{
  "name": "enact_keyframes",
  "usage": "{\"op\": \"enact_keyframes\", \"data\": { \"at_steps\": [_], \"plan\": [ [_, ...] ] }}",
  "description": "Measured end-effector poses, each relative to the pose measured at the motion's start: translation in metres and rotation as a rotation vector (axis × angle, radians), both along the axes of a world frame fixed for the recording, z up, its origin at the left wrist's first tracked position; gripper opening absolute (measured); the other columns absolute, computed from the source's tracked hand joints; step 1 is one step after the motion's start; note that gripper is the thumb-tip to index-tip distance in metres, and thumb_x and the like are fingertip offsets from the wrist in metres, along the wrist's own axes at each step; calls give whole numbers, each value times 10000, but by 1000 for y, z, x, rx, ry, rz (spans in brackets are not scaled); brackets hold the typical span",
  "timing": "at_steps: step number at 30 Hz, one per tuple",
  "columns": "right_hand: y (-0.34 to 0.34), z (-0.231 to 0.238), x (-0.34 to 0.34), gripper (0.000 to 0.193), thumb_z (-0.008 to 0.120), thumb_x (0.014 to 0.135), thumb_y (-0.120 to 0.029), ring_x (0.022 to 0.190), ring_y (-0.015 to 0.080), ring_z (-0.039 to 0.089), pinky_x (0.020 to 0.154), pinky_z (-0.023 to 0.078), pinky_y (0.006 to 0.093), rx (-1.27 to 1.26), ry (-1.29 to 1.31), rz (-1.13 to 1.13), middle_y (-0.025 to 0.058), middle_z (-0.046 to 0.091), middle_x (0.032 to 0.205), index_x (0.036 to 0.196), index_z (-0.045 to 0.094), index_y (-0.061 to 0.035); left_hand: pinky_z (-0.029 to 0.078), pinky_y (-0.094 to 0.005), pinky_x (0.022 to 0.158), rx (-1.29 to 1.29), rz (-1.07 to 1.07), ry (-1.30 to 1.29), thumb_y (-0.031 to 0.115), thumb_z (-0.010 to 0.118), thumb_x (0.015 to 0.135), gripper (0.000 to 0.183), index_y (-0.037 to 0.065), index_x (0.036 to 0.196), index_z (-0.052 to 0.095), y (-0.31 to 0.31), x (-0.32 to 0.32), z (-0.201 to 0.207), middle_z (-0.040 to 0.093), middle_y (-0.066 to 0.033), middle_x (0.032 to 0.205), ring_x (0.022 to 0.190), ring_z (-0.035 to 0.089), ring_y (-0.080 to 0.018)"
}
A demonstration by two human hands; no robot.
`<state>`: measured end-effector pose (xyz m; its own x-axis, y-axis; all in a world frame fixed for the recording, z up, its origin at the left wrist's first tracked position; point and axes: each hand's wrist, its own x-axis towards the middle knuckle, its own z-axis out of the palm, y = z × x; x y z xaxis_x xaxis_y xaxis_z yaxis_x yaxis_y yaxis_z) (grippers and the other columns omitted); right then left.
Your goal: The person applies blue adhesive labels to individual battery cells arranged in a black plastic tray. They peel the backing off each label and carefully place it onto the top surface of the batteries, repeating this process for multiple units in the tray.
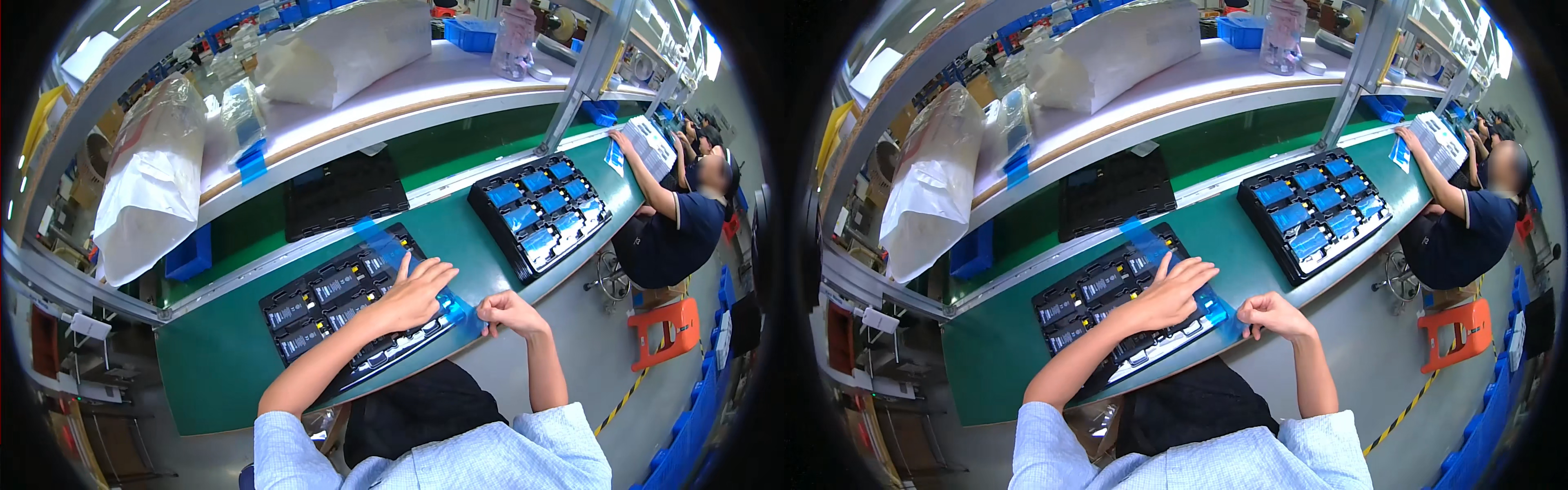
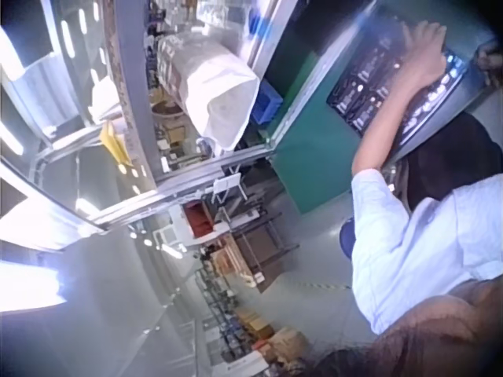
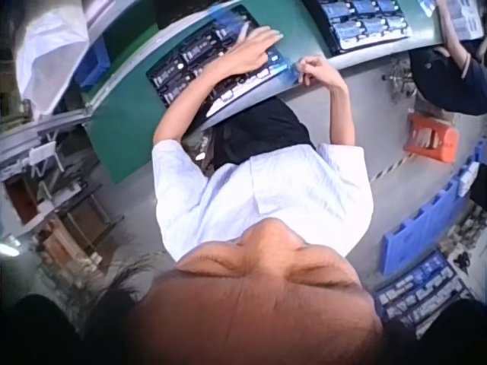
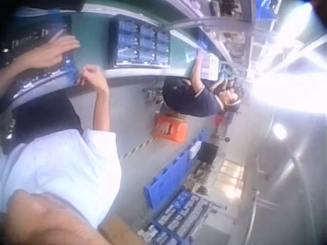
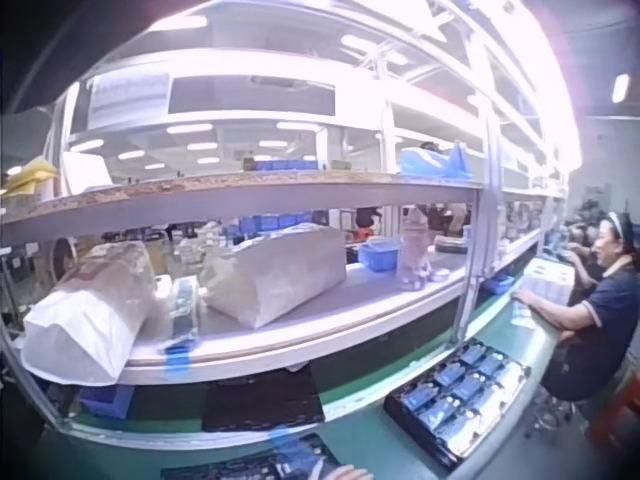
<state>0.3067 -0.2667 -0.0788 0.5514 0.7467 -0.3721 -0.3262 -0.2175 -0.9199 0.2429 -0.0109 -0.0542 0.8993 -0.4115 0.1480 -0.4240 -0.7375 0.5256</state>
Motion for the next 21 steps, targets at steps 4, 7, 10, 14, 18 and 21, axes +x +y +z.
{"op": "enact_keyframes", "data": {
  "at_steps": [4, 7, 10, 14, 18, 21],
  "plan": [
    [-8, -5, 7, 218, 639, 898, -163, 635, 106, 640, 516, 485, 215, -39, -29, 36, 57, 658, 772, 757, 641, 4, 72, -620, 1135, 93, -45, 51, 87, 544, 800, 497, 56, 1294, 501, -15, 10, -8, 460, -149, 1298, 1342, 334, -289],
    [-10, 0, 9, 216, 638, 901, -165, 628, 96, 634, 514, 492, 218, -26, -38, 29, 60, 661, 754, 771, 649, 8, 124, -591, 1135, 95, -54, 0, 117, 595, 802, 351, 44, 1144, 573, -16, 11, -9, 494, -129, 1193, 1258, 403, -278],
    [-13, -2, 11, 237, 651, 906, -203, 629, 95, 633, 510, 496, 220, -45, -41, 22, 60, 660, 757, 810, 656, 14, 193, -566, 1106, 61, -60, 58, 129, 639, 791, 289, 42, 1058, 571, -14, 10, -2, 512, -114, 1155, 1219, 419, -281],
    [-7, 2, 8, 294, 635, 926, -258, 628, 102, 626, 504, 492, 223, -101, -99, 5, 69, 663, 773, 823, 650, 17, 393, -463, 942, -20, -82, 259, 117, 665, 802, 257, 28, 1013, 549, -6, 4, 20, 632, -139, 945, 979, 595, -323],
    [-3, 15, -4, 343, 564, 971, -286, 633, 119, 618, 510, 491, 229, 132, 88, -19, 88, 664, 811, 816, 652, 8, 509, -400, 798, -228, -31, 247, 62, 655, 821, 218, 6, 1019, 584, 2, -23, 40, 677, -168, 936, 927, 660, -330],
    [6, 10, -22, 305, 518, 996, -247, 797, 128, 625, 677, 506, 248, 178, 4, 251, 92, 656, 977, 1005, 642, 32, 516, -396, 762, -330, 0, 330, 82, 658, 808, 180, 18, 968, 608, -4, -57, 63, 686, -166, 889, 874, 676, -316]
  ]
}}
